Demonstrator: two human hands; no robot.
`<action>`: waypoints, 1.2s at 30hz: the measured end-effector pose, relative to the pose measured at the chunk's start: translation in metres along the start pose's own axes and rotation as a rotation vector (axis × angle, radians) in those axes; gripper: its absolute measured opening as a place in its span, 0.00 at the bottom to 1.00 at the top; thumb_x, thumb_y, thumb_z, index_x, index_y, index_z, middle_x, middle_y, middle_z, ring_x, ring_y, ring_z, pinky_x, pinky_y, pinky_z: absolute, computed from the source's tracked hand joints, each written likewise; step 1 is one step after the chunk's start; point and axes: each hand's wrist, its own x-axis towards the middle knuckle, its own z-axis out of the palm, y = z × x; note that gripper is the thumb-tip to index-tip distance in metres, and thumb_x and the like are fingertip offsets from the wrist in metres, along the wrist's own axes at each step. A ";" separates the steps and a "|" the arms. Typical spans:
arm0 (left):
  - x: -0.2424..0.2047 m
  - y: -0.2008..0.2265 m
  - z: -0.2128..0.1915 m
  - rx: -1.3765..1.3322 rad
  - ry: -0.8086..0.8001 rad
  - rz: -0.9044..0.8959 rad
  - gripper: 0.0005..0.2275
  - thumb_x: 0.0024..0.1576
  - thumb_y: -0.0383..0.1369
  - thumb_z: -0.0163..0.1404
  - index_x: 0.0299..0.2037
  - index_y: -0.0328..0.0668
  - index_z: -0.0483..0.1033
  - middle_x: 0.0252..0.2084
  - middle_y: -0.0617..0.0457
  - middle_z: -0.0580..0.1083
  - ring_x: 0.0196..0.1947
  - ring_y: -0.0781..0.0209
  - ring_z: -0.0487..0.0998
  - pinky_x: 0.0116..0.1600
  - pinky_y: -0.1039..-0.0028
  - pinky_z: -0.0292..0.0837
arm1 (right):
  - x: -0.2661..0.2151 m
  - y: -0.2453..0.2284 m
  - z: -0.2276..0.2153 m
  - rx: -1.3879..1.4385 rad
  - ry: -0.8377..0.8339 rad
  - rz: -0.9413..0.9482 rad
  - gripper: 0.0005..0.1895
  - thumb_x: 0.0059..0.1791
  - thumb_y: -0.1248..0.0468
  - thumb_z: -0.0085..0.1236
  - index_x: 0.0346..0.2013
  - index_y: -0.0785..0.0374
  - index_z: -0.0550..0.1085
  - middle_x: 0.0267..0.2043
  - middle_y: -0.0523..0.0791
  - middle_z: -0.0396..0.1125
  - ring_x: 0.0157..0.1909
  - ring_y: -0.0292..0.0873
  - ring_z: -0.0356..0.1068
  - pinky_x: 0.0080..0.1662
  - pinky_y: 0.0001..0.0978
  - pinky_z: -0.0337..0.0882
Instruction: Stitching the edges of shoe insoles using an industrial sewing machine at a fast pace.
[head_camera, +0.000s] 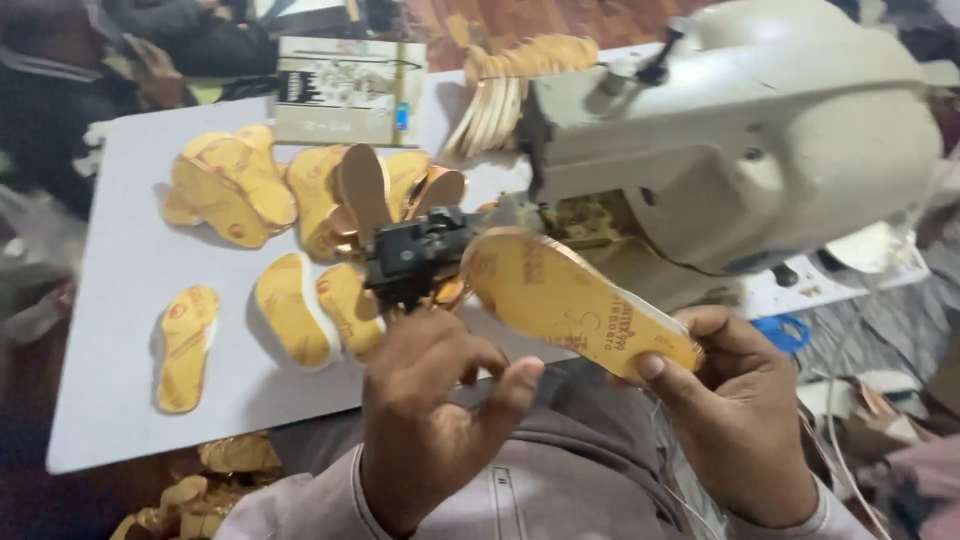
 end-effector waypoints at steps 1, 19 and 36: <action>-0.005 0.003 0.010 -0.072 -0.196 -0.121 0.12 0.58 0.42 0.54 0.26 0.46 0.73 0.22 0.57 0.68 0.23 0.60 0.68 0.35 0.69 0.64 | -0.005 0.008 -0.010 0.175 -0.026 0.017 0.16 0.41 0.68 0.68 0.39 0.66 0.71 0.33 0.51 0.75 0.31 0.45 0.77 0.35 0.39 0.83; -0.041 0.043 0.159 -0.709 -0.780 -0.764 0.22 0.59 0.43 0.45 0.61 0.42 0.68 0.54 0.50 0.80 0.51 0.59 0.83 0.44 0.69 0.85 | 0.072 0.131 -0.243 -1.078 0.414 -0.068 0.31 0.48 0.64 0.55 0.68 0.57 0.68 0.73 0.57 0.48 0.73 0.61 0.48 0.68 0.58 0.55; -0.061 0.020 0.161 -0.541 -0.766 -0.613 0.27 0.60 0.45 0.46 0.67 0.45 0.59 0.54 0.51 0.81 0.51 0.57 0.84 0.51 0.67 0.79 | 0.194 0.124 -0.252 -1.464 0.146 0.442 0.30 0.46 0.75 0.51 0.59 0.45 0.73 0.82 0.48 0.22 0.80 0.59 0.28 0.70 0.70 0.45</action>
